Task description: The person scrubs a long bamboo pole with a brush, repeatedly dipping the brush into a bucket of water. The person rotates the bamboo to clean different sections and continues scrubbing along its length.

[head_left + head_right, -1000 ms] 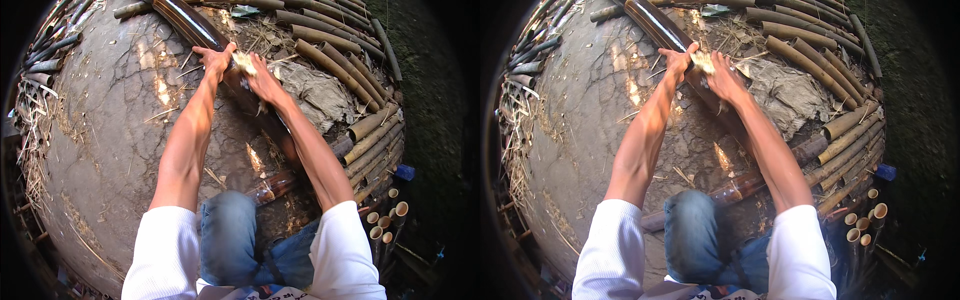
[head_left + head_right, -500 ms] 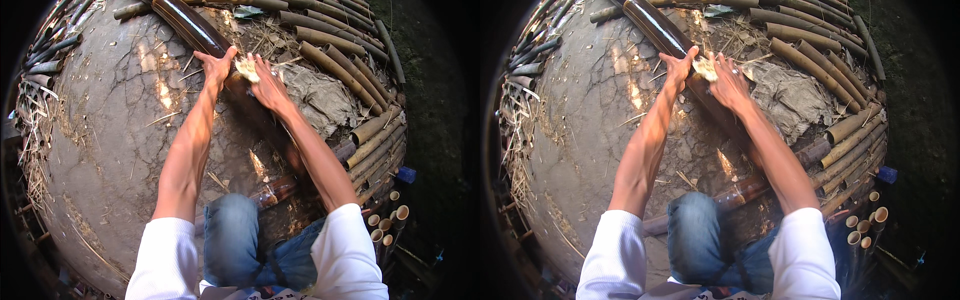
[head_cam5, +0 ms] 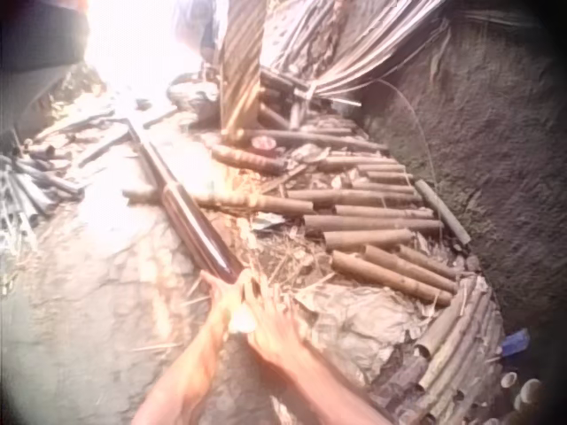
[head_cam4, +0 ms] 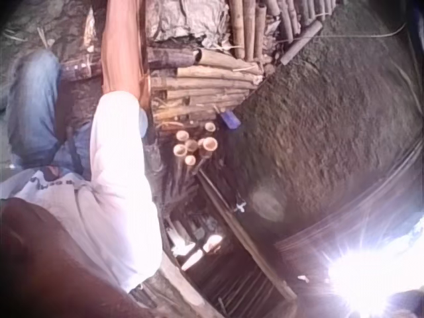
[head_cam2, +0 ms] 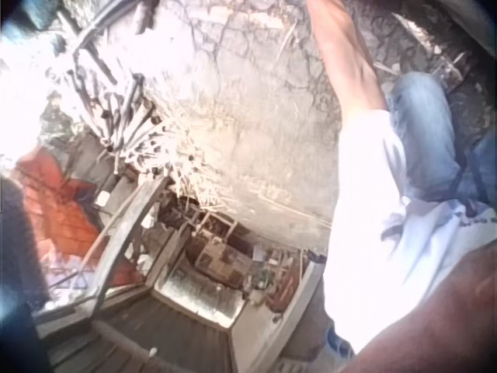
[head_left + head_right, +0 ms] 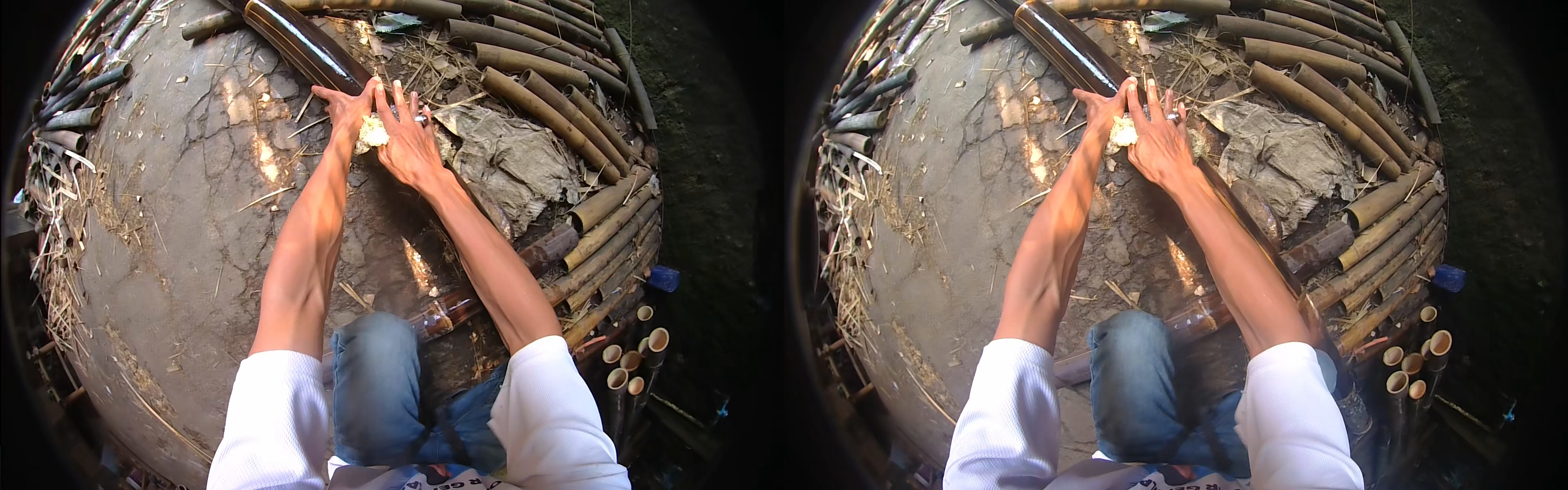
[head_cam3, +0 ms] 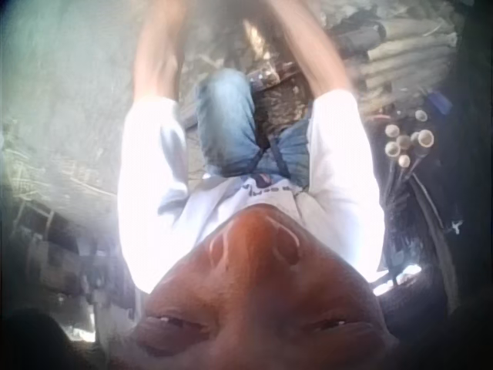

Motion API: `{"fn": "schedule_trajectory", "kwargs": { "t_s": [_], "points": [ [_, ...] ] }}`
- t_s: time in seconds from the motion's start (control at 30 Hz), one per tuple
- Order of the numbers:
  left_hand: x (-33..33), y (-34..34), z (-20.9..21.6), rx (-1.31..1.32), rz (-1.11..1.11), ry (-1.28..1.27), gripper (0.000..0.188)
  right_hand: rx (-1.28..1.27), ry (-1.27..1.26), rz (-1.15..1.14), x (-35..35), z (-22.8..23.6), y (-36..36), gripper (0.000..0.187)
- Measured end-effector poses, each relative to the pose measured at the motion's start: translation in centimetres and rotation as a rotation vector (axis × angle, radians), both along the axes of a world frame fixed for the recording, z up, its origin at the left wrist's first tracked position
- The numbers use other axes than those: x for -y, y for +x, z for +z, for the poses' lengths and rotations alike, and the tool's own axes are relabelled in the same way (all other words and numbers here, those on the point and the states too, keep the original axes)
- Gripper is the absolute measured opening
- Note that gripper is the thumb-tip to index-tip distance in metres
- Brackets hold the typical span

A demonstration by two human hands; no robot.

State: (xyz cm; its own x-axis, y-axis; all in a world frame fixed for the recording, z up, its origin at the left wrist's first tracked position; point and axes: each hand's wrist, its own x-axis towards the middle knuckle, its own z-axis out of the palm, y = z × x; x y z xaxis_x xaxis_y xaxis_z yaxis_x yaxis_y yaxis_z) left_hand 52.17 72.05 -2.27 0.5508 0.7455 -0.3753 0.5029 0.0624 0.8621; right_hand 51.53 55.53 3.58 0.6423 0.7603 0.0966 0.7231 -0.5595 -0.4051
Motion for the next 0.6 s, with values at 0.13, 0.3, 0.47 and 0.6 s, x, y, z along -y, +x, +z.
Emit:
{"fn": "schedule_trajectory", "kwargs": {
  "t_s": [0.13,0.3,0.47,0.6],
  "points": [
    [-1.1,-1.7,-0.8,0.122,0.04,-0.162,0.16,0.156,-0.18,0.071,4.0,0.2,-4.6,0.093],
    [-0.2,-0.6,0.5,-0.073,0.045,0.019,0.154,0.312,-0.121,-0.001,4.6,-1.3,-6.3,0.088],
    [1.4,0.2,2.3,0.045,-0.015,-0.189,0.156,0.312,0.003,-0.058,-0.8,-1.9,-2.8,0.086],
    [-1.4,-2.1,0.1,0.003,0.046,-0.121,0.156,0.338,-0.215,-0.059,2.8,-1.6,-7.2,0.076]
  ]
}}
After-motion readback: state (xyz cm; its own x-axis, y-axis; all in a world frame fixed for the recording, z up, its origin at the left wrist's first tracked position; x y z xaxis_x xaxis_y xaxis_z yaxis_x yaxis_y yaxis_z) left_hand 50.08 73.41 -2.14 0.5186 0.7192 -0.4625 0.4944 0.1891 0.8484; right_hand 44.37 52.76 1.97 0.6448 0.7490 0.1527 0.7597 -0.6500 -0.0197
